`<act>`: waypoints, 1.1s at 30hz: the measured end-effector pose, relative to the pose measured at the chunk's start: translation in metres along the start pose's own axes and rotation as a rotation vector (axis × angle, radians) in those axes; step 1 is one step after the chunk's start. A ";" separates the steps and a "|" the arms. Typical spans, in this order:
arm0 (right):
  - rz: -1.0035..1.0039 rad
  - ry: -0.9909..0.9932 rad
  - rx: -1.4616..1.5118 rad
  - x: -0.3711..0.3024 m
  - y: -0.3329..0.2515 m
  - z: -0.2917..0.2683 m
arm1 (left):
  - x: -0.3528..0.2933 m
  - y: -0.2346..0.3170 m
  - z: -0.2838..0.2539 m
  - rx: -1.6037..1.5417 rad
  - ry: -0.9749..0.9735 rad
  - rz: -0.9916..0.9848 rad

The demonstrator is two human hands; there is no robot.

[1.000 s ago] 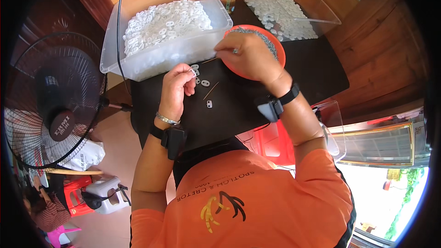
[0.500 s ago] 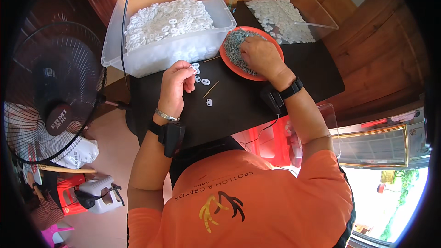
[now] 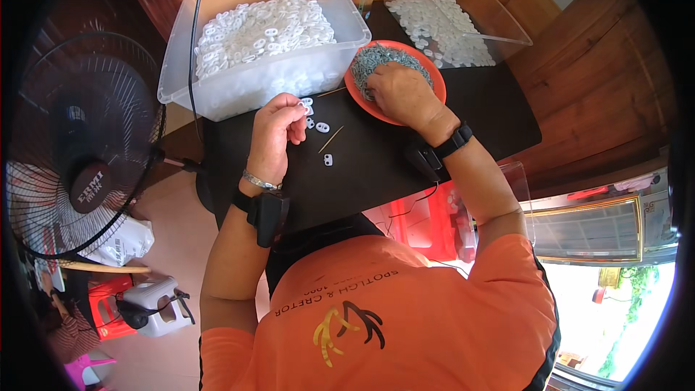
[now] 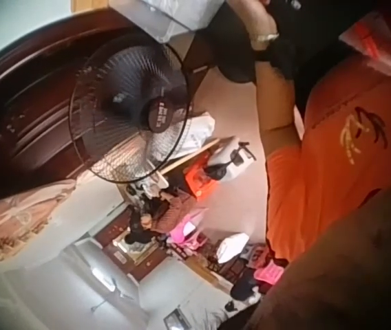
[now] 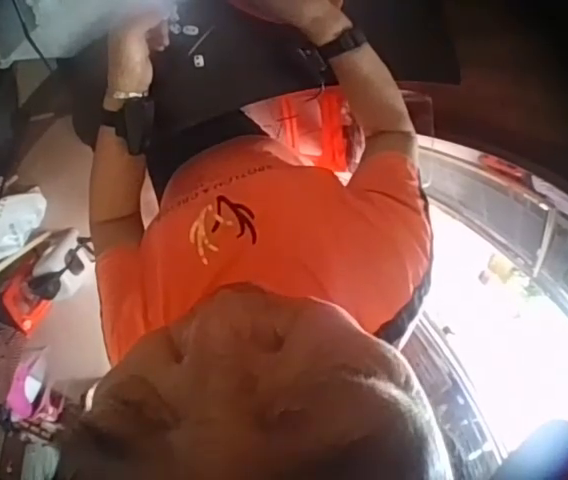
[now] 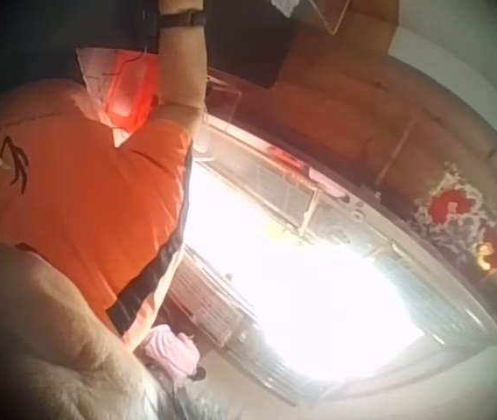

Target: Assembling small white plastic components by manually joining them with small metal parts.

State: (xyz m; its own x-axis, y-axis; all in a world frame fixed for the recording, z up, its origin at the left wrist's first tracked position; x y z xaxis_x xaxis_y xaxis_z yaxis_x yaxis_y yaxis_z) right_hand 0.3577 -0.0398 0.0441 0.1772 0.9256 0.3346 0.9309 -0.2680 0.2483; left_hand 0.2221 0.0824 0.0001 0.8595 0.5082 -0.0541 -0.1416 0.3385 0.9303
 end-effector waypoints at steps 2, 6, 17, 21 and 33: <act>0.027 0.001 0.005 0.000 0.004 -0.002 | 0.000 -0.001 0.000 0.011 -0.014 -0.006; 0.072 0.004 -0.051 -0.001 0.017 0.000 | 0.000 0.000 0.001 0.016 -0.022 -0.003; -0.109 0.055 0.164 0.001 -0.009 -0.013 | -0.001 -0.001 0.000 0.030 -0.007 -0.014; -0.119 0.053 0.105 0.000 -0.013 -0.011 | -0.001 -0.001 0.000 0.026 -0.006 -0.023; -0.027 0.032 0.020 -0.001 0.009 -0.011 | 0.000 -0.002 0.000 0.022 -0.010 -0.023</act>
State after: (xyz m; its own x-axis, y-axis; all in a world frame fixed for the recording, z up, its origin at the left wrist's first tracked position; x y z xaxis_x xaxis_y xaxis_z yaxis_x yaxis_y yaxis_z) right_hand 0.3619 -0.0462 0.0555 0.1421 0.9234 0.3566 0.9414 -0.2374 0.2396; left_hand 0.2220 0.0813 -0.0017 0.8675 0.4921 -0.0723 -0.1105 0.3324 0.9366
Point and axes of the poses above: each hand's wrist, its own x-axis towards the middle knuckle, its own z-axis out of the palm, y = z × x, the point moved 9 cm from there along x, towards the middle knuckle, and after that the axes turned 6 degrees about -x, right-handed, at the moved point
